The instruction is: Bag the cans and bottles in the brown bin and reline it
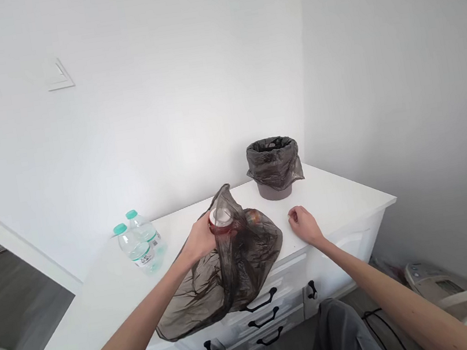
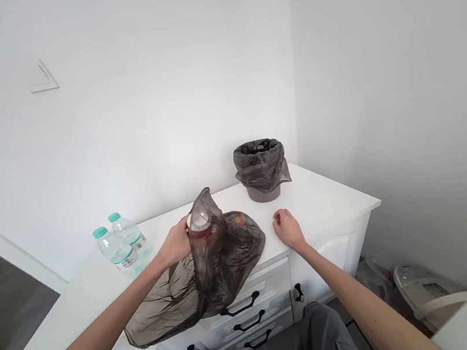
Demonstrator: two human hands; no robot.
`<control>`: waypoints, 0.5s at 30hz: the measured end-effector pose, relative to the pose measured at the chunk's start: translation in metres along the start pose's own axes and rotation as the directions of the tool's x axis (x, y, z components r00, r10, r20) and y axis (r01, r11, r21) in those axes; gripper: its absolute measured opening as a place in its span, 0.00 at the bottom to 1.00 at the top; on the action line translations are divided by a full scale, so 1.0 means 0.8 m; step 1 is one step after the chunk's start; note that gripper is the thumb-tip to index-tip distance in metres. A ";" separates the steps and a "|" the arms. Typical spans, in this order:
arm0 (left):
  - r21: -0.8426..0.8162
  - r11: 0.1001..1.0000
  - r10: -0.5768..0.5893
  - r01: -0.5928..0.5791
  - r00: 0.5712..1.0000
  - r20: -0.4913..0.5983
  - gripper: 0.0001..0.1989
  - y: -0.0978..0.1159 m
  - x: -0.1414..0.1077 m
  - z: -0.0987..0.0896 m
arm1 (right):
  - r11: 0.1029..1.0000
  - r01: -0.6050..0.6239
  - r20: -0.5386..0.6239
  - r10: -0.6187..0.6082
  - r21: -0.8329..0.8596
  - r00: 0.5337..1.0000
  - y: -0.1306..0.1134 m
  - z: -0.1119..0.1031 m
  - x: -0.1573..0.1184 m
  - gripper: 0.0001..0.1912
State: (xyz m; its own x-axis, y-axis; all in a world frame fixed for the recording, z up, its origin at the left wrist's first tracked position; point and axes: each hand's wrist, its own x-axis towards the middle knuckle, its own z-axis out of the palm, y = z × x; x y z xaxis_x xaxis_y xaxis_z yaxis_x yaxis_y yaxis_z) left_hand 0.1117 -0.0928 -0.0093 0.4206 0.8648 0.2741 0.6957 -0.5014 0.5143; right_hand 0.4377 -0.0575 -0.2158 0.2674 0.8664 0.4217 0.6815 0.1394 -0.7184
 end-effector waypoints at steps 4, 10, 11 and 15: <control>-0.241 0.960 -0.163 0.143 0.985 -0.064 0.34 0.002 -0.042 -0.028 | 1.000 -0.003 0.021 0.004 -0.026 1.000 -0.006 0.001 -0.008 0.08; -0.378 0.849 -0.444 0.370 0.887 -0.130 0.37 -0.016 -0.114 -0.082 | 0.998 -0.020 0.054 0.023 -0.056 0.998 -0.014 0.013 -0.010 0.10; -0.394 0.826 -0.485 0.403 0.865 -0.132 0.38 -0.024 -0.127 -0.090 | 0.998 -0.026 0.056 0.030 -0.064 0.998 -0.016 0.016 -0.008 0.11; -0.216 0.802 -0.579 0.558 0.814 -0.048 0.38 -0.070 -0.176 -0.120 | 0.994 -0.032 0.070 0.040 -0.105 0.997 -0.019 0.027 -0.001 0.11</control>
State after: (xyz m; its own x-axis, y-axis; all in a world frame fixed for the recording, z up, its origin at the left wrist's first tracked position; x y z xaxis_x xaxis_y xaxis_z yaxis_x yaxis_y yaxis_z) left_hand -0.0424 -0.1838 0.0011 -0.0886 0.9954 -0.0357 0.6667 0.0859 0.7404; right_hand 0.4120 -0.0500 -0.2171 0.2461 0.9025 0.3534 0.7405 0.0601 -0.6693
